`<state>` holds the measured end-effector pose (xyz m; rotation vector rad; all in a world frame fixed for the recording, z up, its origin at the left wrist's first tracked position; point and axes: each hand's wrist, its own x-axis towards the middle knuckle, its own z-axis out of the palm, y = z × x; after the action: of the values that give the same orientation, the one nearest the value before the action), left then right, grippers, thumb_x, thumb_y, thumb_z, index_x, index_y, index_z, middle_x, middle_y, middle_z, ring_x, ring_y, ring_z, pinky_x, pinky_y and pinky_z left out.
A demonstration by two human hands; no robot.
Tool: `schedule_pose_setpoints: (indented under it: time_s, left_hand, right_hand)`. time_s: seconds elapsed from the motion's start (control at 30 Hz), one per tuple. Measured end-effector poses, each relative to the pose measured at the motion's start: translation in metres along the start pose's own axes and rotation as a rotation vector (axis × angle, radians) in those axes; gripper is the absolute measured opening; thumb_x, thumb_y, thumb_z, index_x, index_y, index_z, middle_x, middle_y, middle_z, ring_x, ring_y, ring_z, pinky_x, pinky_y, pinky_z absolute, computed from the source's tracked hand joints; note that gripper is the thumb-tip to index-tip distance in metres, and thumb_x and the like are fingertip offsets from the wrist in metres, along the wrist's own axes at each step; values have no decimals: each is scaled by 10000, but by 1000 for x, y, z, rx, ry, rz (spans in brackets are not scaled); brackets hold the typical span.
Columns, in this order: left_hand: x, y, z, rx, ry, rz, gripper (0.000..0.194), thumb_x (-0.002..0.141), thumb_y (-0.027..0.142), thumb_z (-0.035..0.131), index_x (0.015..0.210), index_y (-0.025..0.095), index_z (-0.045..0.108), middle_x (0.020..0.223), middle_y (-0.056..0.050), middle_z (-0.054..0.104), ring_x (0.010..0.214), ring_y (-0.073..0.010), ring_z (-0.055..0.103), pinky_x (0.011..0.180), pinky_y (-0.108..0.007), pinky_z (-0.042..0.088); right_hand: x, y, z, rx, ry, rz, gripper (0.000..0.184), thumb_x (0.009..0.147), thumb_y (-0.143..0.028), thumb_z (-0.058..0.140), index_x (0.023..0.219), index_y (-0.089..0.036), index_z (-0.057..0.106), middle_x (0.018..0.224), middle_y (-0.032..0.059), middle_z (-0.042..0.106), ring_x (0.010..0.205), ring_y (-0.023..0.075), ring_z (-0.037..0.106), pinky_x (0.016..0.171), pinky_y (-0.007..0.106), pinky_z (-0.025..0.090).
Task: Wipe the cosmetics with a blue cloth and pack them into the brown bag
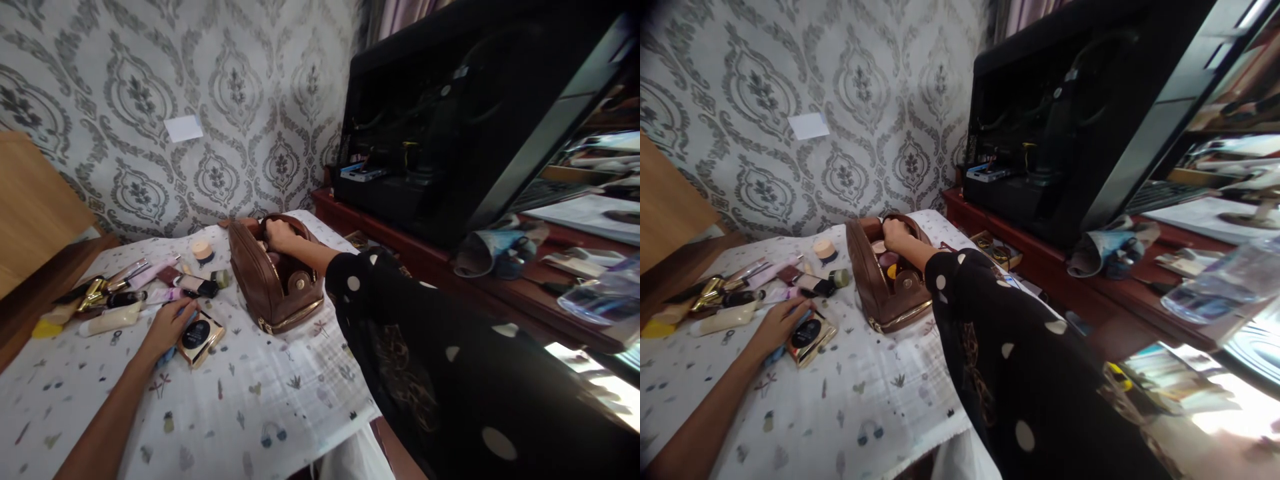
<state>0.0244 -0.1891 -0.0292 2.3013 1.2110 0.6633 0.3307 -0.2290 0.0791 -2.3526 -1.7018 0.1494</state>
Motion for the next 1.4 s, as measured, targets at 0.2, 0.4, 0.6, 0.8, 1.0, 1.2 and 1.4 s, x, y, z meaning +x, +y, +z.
schedule_pose_setpoints:
  time_s: [0.2, 0.4, 0.6, 0.8, 1.0, 1.2, 1.4]
  left_hand:
    - [1, -5, 1, 1, -19, -4, 576, 801, 690, 423, 751, 186, 697, 743, -49, 740, 752, -253, 663, 686, -309, 484]
    - [1, -5, 0, 10, -20, -7, 567, 812, 679, 413, 756, 190, 694, 748, -55, 736, 764, -265, 667, 688, -314, 483]
    - [2, -4, 0, 21, -24, -3, 579, 813, 684, 417, 765, 184, 703, 759, -59, 736, 771, -267, 670, 714, -320, 483]
    - [1, -5, 0, 21, -29, 2, 590, 822, 691, 406, 768, 181, 697, 741, -46, 731, 753, -250, 656, 694, -301, 477]
    - [1, -4, 0, 11, -31, -20, 598, 807, 691, 407, 795, 173, 707, 771, -52, 738, 786, -259, 664, 707, -302, 479]
    - [1, -3, -1, 6, -25, -12, 579, 802, 677, 417, 781, 175, 705, 740, -46, 729, 756, -250, 657, 685, -295, 487]
    - [2, -6, 0, 17, -32, -2, 596, 812, 685, 406, 772, 170, 702, 753, -54, 730, 763, -255, 660, 698, -304, 476]
  right_hand:
    - [10, 0, 12, 48, 11, 49, 395, 964, -289, 620, 1328, -152, 552, 1267, 136, 635, 1108, 252, 654, 917, 425, 562]
    - [15, 3, 18, 70, -13, 53, 379, 957, -349, 635, 1281, -160, 587, 1272, 109, 616, 1084, 235, 643, 902, 436, 565]
    - [16, 8, 17, 76, -57, 53, 369, 954, -353, 639, 1267, -162, 596, 1261, 106, 621, 1084, 234, 643, 899, 425, 564]
    - [9, 3, 7, 46, -67, 47, 388, 956, -345, 637, 1287, -149, 586, 1276, 116, 622, 1097, 239, 646, 915, 442, 564]
    - [-2, 0, -7, -9, -96, 0, 385, 897, -152, 645, 1270, -61, 636, 1278, 266, 652, 1189, 327, 654, 948, 365, 550]
    - [-15, 4, -4, -56, -233, -66, 401, 832, -203, 725, 1219, -105, 691, 1242, 219, 699, 1168, 336, 674, 967, 368, 546]
    - [-16, 2, 5, -77, -274, -77, 422, 837, -262, 725, 1246, -167, 680, 1350, 192, 644, 1216, 336, 644, 989, 409, 533]
